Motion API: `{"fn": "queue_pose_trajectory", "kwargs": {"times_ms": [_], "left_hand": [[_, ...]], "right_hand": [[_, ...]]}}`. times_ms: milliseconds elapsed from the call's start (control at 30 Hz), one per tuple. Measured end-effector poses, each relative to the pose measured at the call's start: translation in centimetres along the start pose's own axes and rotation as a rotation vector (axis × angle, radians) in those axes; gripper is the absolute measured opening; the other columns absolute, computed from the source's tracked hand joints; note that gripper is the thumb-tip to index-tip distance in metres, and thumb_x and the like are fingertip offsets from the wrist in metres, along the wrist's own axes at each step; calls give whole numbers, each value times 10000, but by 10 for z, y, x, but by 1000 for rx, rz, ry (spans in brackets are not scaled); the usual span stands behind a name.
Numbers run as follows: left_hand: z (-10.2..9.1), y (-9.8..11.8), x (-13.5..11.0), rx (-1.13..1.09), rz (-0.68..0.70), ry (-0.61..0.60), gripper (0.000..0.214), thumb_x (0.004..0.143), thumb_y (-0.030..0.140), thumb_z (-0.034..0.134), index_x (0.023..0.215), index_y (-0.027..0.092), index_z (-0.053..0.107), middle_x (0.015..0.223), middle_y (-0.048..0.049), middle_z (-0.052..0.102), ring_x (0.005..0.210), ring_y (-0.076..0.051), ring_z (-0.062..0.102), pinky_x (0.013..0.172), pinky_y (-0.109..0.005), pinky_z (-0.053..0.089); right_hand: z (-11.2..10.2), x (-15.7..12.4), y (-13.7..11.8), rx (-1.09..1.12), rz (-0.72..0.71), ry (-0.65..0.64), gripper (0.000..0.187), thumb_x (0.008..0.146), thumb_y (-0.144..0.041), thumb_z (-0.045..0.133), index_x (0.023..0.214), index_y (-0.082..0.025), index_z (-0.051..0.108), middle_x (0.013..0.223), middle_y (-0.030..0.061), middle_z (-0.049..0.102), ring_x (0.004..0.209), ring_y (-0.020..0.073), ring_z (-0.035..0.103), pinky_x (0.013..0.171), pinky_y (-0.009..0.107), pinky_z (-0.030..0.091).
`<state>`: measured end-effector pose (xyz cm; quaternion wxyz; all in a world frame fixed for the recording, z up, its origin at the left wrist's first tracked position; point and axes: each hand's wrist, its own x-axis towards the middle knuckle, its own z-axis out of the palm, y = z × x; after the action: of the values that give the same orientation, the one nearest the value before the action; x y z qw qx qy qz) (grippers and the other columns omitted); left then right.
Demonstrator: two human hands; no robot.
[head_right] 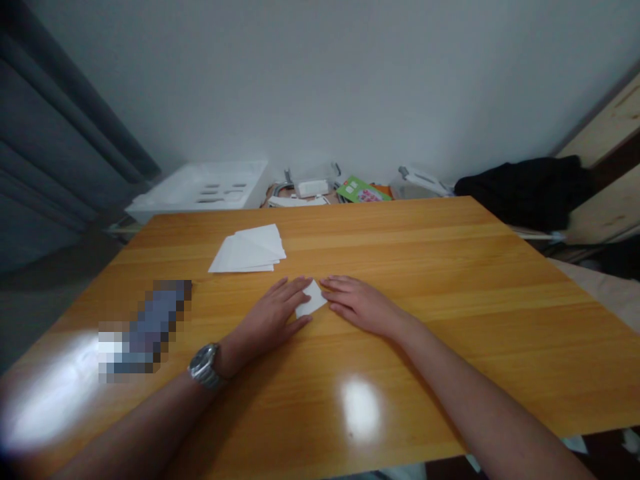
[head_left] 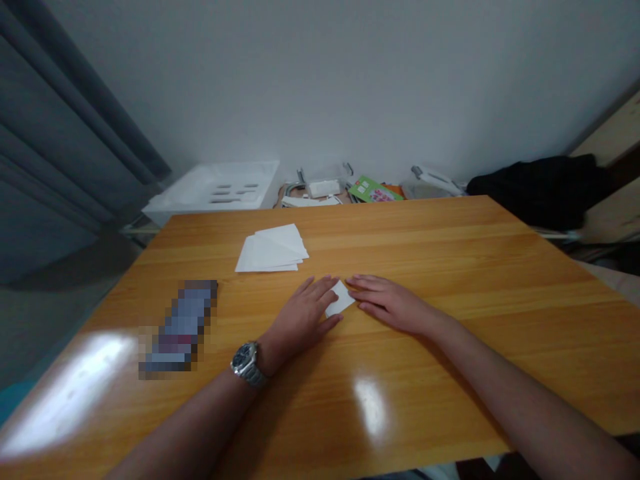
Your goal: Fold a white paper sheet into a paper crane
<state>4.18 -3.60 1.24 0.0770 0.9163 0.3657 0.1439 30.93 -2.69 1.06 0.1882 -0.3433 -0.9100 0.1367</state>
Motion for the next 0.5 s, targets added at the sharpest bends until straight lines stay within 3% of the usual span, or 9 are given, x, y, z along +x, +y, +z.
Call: {"fn": "queue_pose_trajectory", "kwargs": {"times_ms": [167, 500], "left_hand": [[2, 0, 1, -2, -62, 75, 343, 966, 368, 616, 1263, 197, 622, 1372, -101, 635, 1235, -269, 603, 1096, -450, 469], [8, -3, 0, -61, -80, 108, 302, 993, 312, 559, 1252, 195, 665, 1370, -93, 652, 1215, -257, 645, 1068, -434, 518]], "right_hand": [[-1, 1, -1, -24, 11, -9, 331, 1025, -287, 526, 1299, -198, 689, 1447, 126, 594, 1368, 259, 537, 1169, 491, 417], [14, 1, 8, 115, 3, 144, 290, 999, -248, 581, 1268, -255, 689, 1305, 83, 698, 1214, 229, 646, 1052, 430, 518]]}}
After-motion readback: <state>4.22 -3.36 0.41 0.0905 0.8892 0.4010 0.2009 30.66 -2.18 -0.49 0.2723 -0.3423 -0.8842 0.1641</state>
